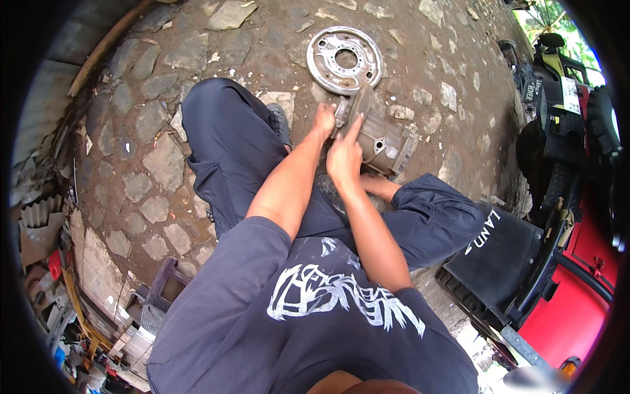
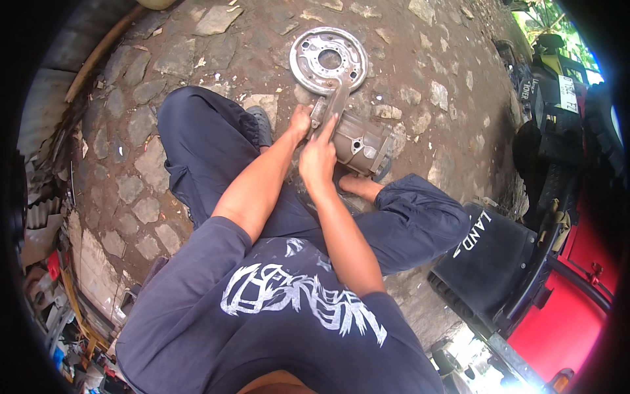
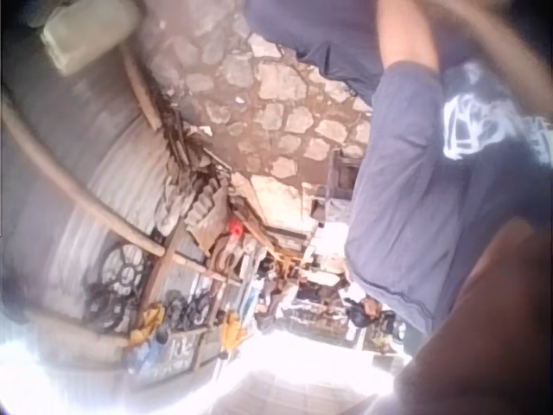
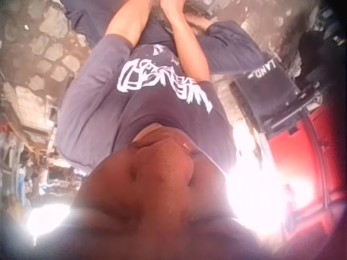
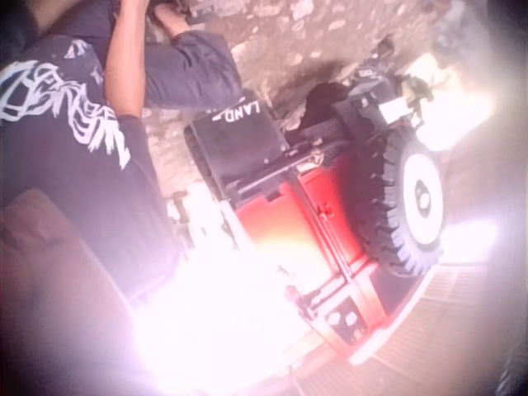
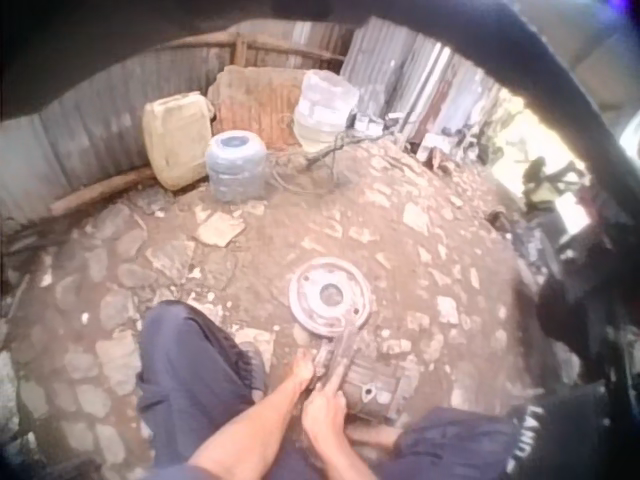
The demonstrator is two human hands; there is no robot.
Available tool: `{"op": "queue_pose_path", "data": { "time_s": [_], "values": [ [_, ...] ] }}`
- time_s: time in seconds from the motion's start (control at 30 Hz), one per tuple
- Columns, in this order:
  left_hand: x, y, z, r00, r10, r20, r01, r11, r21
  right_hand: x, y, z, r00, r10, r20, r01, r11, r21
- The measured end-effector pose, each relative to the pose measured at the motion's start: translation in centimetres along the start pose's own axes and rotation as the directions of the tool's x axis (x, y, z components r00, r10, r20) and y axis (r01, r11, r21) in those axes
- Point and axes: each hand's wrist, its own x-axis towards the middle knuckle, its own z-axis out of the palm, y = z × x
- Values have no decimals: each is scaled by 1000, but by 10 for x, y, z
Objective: The person sits on the ground and uses a metal file to scrape and smooth the surface of a mechanical housing. They repeatedly reposition the part and file different areas, occasionally pausing to inspect the surface.
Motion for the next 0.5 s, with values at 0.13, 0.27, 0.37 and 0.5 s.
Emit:
{"op": "queue_pose_path", "data": {
  "time_s": [0.13, 0.27, 0.37, 0.5],
  "values": [
    [-18, 14, 18, 999, -17, 28, 17, 1000, -2, 25, 1, 3, 996, 78, -41, -80, 995, -53],
    [6, -21, 14, 1000, 20, 24, -21, 999, 35, -22, -3, -12, 993, 92, 79, -85, 993, -78],
    [10, -13, 21, 1000, -14, 16, 16, 995, -100, 11, -11, -1, 994, 112, 9, -111, 992, -66],
    [-3, -3, 23, 1000, 5, -10, -4, 1000, 26, 21, -11, -3, 992, 130, 2, -129, 985, -118]
  ]
}}
